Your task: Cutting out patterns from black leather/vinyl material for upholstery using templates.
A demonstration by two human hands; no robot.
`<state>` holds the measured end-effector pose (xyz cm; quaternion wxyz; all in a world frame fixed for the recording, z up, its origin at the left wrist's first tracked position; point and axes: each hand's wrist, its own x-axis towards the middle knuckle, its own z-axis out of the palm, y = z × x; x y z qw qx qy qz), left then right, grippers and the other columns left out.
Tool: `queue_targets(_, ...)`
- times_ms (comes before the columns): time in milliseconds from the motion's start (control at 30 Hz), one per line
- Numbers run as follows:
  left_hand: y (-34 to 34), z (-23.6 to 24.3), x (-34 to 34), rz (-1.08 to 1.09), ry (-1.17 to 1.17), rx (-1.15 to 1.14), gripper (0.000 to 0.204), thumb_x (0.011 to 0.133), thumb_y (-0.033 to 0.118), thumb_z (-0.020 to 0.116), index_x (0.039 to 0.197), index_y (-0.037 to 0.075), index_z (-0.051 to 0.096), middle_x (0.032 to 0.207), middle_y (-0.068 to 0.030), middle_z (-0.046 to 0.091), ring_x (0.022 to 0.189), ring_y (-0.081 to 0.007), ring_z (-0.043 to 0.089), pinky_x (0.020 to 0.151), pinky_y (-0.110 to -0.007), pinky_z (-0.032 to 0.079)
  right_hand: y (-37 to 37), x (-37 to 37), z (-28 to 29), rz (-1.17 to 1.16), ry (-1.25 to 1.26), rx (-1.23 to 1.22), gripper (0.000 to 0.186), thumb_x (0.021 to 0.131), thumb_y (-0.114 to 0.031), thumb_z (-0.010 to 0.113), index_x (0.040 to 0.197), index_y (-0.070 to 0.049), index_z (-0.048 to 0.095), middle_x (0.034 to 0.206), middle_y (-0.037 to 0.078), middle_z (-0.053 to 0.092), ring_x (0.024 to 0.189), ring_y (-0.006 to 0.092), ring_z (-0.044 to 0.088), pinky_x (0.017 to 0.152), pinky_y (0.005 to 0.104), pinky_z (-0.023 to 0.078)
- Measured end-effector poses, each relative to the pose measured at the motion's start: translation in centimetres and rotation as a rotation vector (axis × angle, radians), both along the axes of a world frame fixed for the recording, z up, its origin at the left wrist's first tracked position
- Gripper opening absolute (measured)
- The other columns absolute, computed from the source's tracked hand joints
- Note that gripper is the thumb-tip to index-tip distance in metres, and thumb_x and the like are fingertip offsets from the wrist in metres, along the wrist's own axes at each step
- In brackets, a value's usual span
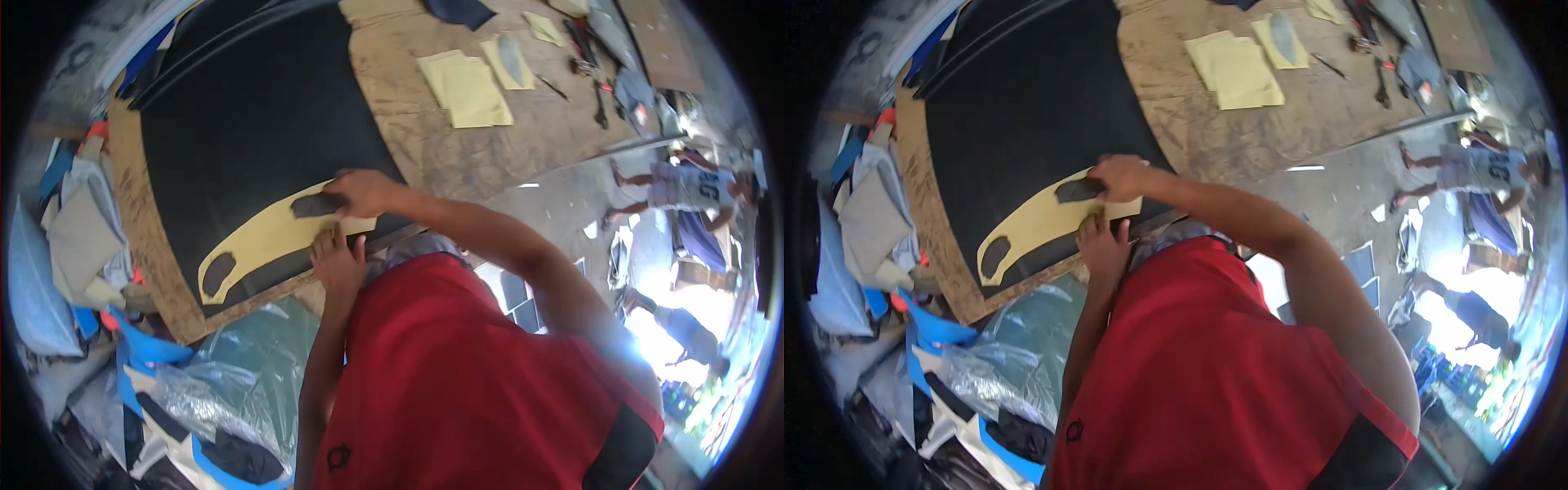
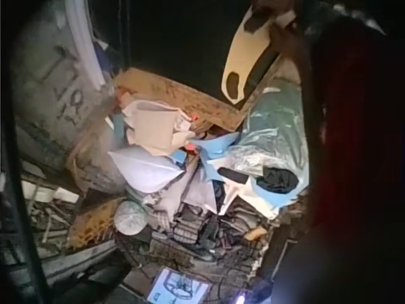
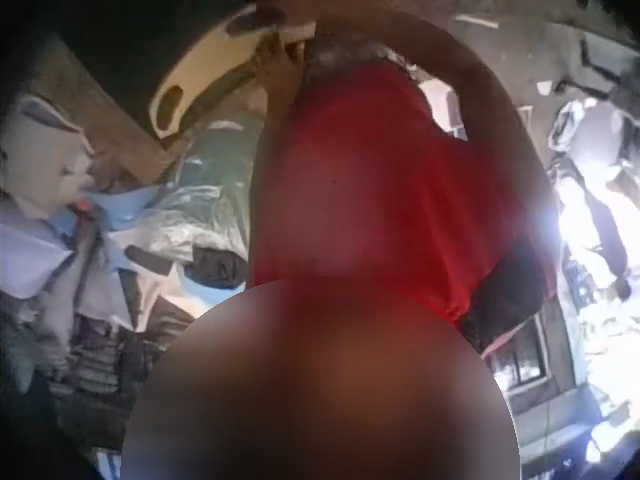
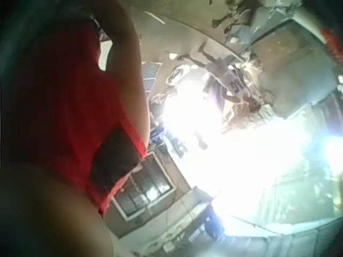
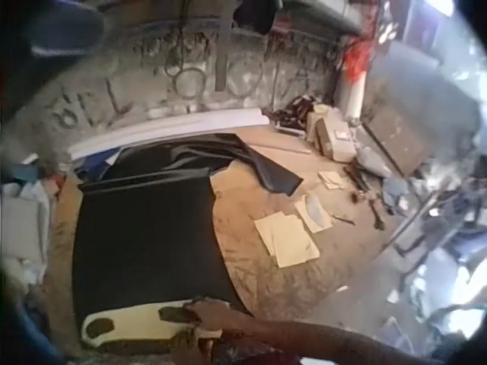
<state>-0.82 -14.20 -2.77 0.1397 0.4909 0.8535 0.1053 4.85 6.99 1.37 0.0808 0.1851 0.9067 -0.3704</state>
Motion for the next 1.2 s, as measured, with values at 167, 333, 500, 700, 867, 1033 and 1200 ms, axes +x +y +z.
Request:
queue_targets(167, -0.5, 0.6, -0.7, -0.312, 0.164, 0.162, 0.045, 0.095, 0.041, 0.066, 0.127, 0.01, 0.067, 0.12, -0.0144, 0.07, 0.105, -0.0392, 0.064, 0.103, -0.057, 0.043, -4.0, -1.6, -5.4, -0.078, 0.035, 0.484, 0.048, 0.076, -0.03, 0.083, 0.118, -0.012, 0.07, 0.117, 0.012, 0.062, 0.106, 0.0339, 0.062, 0.089, 0.0463, 0.056)
queue_targets(333, -0.4, 2.8, -1.7, -0.283, -0.149, -0.006, 0.035, 0.093, 0.03, 0.068, 0.119, 0.008, 0.071, 0.12, -0.0147, 0.071, 0.115, -0.0378, 0.064, 0.111, -0.058, 0.041, -4.7, 0.5, -4.8, -0.187, 0.089, 0.522, 0.052, 0.078, -0.029, 0.083, 0.126, -0.013, 0.068, 0.118, 0.009, 0.056, 0.109, 0.0296, 0.056, 0.088, 0.0429, 0.052)
queue_targets(500, 1.9, 2.0, -3.1, -0.289, -0.068, 0.108, 0.047, 0.087, 0.016, 0.072, 0.133, 0.011, 0.065, 0.132, -0.0128, 0.066, 0.122, -0.0375, 0.06, 0.112, -0.052, 0.04, -2.1, 4.8, -4.3, -0.272, 0.3, 0.501, 0.05, 0.081, -0.028, 0.078, 0.127, -0.013, 0.067, 0.113, 0.008, 0.059, 0.104, 0.028, 0.058, 0.087, 0.0428, 0.05)
queue_targets(700, 6.3, 1.4, -4.7, -0.483, -0.05, 0.082, 0.072, 0.076, 0.006, 0.078, 0.145, 0.011, 0.056, 0.145, -0.0136, 0.053, 0.133, -0.0388, 0.051, 0.113, -0.05, 0.04, 8.3, 21.1, -5.7, -0.908, 0.551, 0.549, 0.02, 0.081, -0.015, 0.068, 0.1, -0.008, 0.066, 0.094, 0.015, 0.062, 0.086, 0.0364, 0.061, 0.076, 0.0429, 0.051)
queue_targets(867, 8.6, 2.6, -4.7, -0.489, -0.101, -0.027, 0.076, 0.071, 0.005, 0.082, 0.143, 0.012, 0.057, 0.143, -0.0141, 0.053, 0.132, -0.0389, 0.051, 0.114, -0.052, 0.038, 21.7, 38.7, -8.0, -1.616, 0.356, 0.879, 0.021, 0.087, -0.007, 0.064, 0.105, -0.005, 0.074, 0.091, 0.013, 0.07, 0.078, 0.0328, 0.066, 0.074, 0.043, 0.055)
queue_targets(1033, 10.8, 3.4, -3.7, -0.421, -0.152, -0.135, 0.067, 0.068, 0.002, 0.083, 0.13, 0.01, 0.06, 0.137, -0.0145, 0.054, 0.126, -0.0398, 0.052, 0.11, -0.051, 0.04, 34.0, 50.7, -7.7, -1.692, 0.194, 0.954, 0.03, 0.087, -0.007, 0.061, 0.114, -0.009, 0.074, 0.113, 0.02, 0.071, 0.101, 0.0419, 0.067, 0.09, 0.0482, 0.054)
queue_targets(1200, 13.0, 3.4, -2.8, -0.398, -0.156, -0.188, 0.063, 0.065, 0.0, 0.083, 0.123, 0.01, 0.061, 0.133, -0.0146, 0.054, 0.124, -0.0398, 0.052, 0.108, -0.049, 0.042, 39.3, 57.2, -9.1, -1.73, 0.052, 0.83, 0.033, 0.085, -0.01, 0.06, 0.115, -0.006, 0.076, 0.117, 0.021, 0.073, 0.105, 0.0438, 0.067, 0.092, 0.0468, 0.054)
